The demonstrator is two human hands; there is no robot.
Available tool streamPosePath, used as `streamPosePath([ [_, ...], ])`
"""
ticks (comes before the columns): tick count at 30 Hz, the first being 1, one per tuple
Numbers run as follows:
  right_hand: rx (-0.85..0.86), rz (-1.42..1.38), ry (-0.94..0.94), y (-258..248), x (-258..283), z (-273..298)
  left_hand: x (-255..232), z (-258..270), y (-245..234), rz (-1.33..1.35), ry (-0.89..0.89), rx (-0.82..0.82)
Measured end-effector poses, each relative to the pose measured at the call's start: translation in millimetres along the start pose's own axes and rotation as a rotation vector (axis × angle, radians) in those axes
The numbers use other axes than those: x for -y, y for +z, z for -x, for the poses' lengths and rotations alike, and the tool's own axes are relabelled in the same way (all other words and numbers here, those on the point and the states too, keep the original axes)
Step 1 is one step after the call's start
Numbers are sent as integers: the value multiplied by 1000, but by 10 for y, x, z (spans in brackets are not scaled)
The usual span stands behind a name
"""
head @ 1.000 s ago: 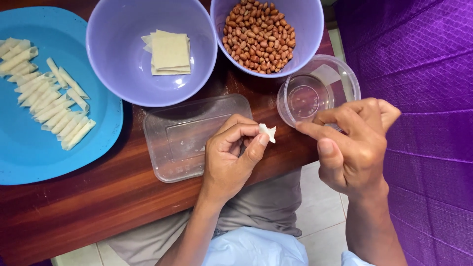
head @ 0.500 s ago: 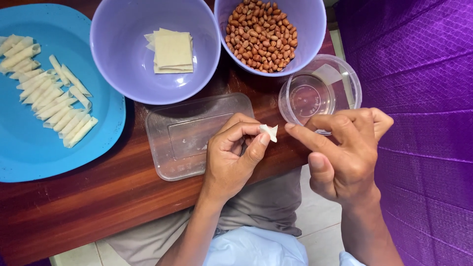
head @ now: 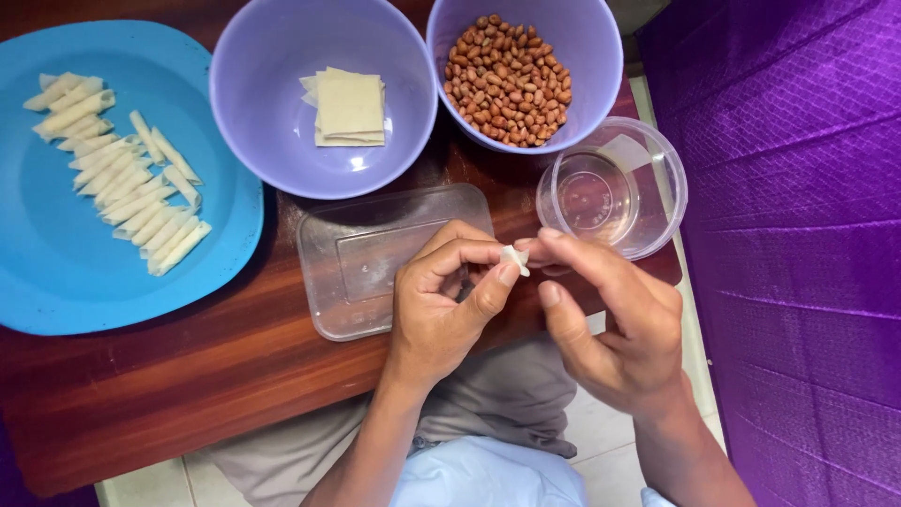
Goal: A person is manually wrapping individual peanuts in small, square pieces of dough, rolling them into cylindrical shapes on a low wooden table.
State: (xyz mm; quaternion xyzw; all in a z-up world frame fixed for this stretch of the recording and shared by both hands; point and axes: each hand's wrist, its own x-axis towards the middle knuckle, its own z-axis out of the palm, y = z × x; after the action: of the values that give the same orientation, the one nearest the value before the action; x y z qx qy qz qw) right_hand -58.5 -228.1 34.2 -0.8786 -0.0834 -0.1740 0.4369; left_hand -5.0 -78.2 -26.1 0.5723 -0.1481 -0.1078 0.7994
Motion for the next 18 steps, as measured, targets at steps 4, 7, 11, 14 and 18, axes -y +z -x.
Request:
streamPosePath([
  [4,-46,77,-78,112,59,36,-79,46,-86,-13,24,-52],
  [7,-71,82,-151,210,93,52,-150,91,-149,-27,48,-86],
  [11,-84,17,-134,347,176,67,-188,176,-284,-96,98,-144],
  [14,-19,-172,-49,497,205,76,-193,270,-494,-34,143,-158],
  [18,114,-570,239,720,310,-15,-353,425,-854,47,171,-140],
])
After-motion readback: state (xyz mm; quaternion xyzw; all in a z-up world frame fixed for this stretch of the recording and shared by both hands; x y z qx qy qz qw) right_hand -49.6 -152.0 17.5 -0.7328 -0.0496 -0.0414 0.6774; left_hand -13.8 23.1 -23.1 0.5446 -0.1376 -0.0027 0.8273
